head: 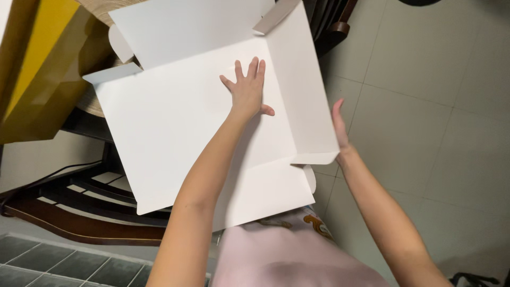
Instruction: The person assembles flat-packed cardboard boxes by folding the flaps and tucking the tabs into slots to form the box structure. They handle both white and yellow boxes, completing the assembly of one yellow box and placing its lid on top.
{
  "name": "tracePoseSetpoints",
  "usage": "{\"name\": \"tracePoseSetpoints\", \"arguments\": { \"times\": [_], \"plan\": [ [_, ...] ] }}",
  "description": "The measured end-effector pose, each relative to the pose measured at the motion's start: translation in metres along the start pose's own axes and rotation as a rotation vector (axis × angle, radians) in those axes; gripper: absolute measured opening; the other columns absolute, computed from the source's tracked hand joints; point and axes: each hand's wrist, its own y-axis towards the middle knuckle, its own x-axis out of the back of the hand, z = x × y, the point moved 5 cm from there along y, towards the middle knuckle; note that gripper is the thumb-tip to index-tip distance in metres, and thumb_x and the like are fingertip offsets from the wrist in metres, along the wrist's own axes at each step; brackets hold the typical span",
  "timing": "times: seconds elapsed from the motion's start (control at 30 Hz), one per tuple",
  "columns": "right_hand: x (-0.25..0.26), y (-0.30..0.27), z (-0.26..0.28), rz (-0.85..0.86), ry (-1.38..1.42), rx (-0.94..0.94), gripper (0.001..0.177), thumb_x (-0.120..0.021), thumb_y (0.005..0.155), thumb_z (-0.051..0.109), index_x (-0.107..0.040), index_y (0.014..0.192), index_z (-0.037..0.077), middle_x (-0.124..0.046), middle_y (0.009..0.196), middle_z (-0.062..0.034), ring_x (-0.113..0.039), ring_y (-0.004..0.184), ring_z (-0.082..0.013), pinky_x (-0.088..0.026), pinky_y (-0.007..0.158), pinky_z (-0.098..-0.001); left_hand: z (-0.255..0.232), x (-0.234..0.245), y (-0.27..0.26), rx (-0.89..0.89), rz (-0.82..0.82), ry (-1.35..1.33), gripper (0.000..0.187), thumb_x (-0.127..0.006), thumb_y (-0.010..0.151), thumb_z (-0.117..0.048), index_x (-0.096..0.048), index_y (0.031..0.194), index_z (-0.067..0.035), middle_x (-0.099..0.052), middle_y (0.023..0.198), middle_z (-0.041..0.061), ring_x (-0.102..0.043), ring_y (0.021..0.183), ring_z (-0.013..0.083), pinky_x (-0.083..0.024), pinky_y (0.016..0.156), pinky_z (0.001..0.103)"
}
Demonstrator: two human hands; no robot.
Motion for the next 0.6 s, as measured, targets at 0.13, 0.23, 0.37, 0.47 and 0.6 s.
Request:
{"name": "tracePoseSetpoints", "arguments": {
  "times": [0.13, 0.23, 0.37, 0.47, 0.6],
  "plan": [
    [-0.019, -0.013, -0.054, -0.023, -0.457, 0.042, 0.094, -0.045, 0.098, 0.067, -0.014, 0.166, 0.009, -0.016, 0.173, -0.0128, -0.018, 0.156, -0.0259, -0.026, 0.119, -0.0363, -0.005, -0.007, -0.007, -0.015, -0.059, -0.03, 0.16, -0.099, 0.033, -0.061, -0.019, 0.16, -0.004, -0.011, 0.169, 0.013, -0.002, 0.15, 0.0532, -0.009, 0.098, 0.092],
    [-0.049, -0.012, -0.048, 0.072, -0.871, 0.455, 0.086, -0.061, 0.106, 0.028, -0.009, 0.164, -0.007, -0.015, 0.166, -0.0323, -0.017, 0.149, -0.0419, -0.025, 0.113, -0.0496, 0.0, -0.009, -0.016, -0.049, -0.095, -0.033, 0.152, -0.097, 0.041, -0.06, -0.021, 0.159, -0.003, -0.011, 0.169, 0.014, -0.003, 0.152, 0.0504, -0.008, 0.103, 0.09],
    [0.009, -0.025, -0.015, -0.27, -0.429, -0.11, 0.064, -0.063, 0.089, 0.019, -0.054, 0.148, -0.004, -0.064, 0.133, -0.0197, -0.065, 0.112, -0.0259, -0.055, 0.093, -0.0382, 0.023, -0.023, -0.047, -0.118, -0.215, -0.213, 0.12, -0.093, 0.063, -0.049, -0.032, 0.157, -0.007, -0.017, 0.167, 0.019, -0.013, 0.154, 0.0455, -0.01, 0.116, 0.078],
    [0.023, -0.045, 0.045, -0.58, -0.862, 0.042, 0.056, -0.062, 0.09, 0.013, -0.059, 0.146, 0.004, -0.068, 0.132, -0.0151, -0.065, 0.118, -0.0251, -0.052, 0.105, -0.0374, 0.081, -0.029, -0.108, 0.056, -0.38, -0.249, 0.093, -0.087, 0.08, -0.034, -0.039, 0.157, -0.01, -0.023, 0.167, 0.021, -0.019, 0.153, 0.045, -0.012, 0.118, 0.073],
    [-0.057, -0.029, 0.062, -0.455, -1.512, 0.711, 0.065, -0.067, 0.091, 0.003, -0.049, 0.153, -0.004, -0.044, 0.16, -0.0222, -0.039, 0.15, -0.0389, -0.035, 0.124, -0.0501, 0.204, -0.013, -0.218, 0.501, -0.635, -0.088, 0.079, -0.08, 0.092, -0.028, -0.04, 0.157, -0.006, -0.027, 0.166, 0.023, -0.02, 0.154, 0.0486, -0.013, 0.122, 0.067]
  ]
}}
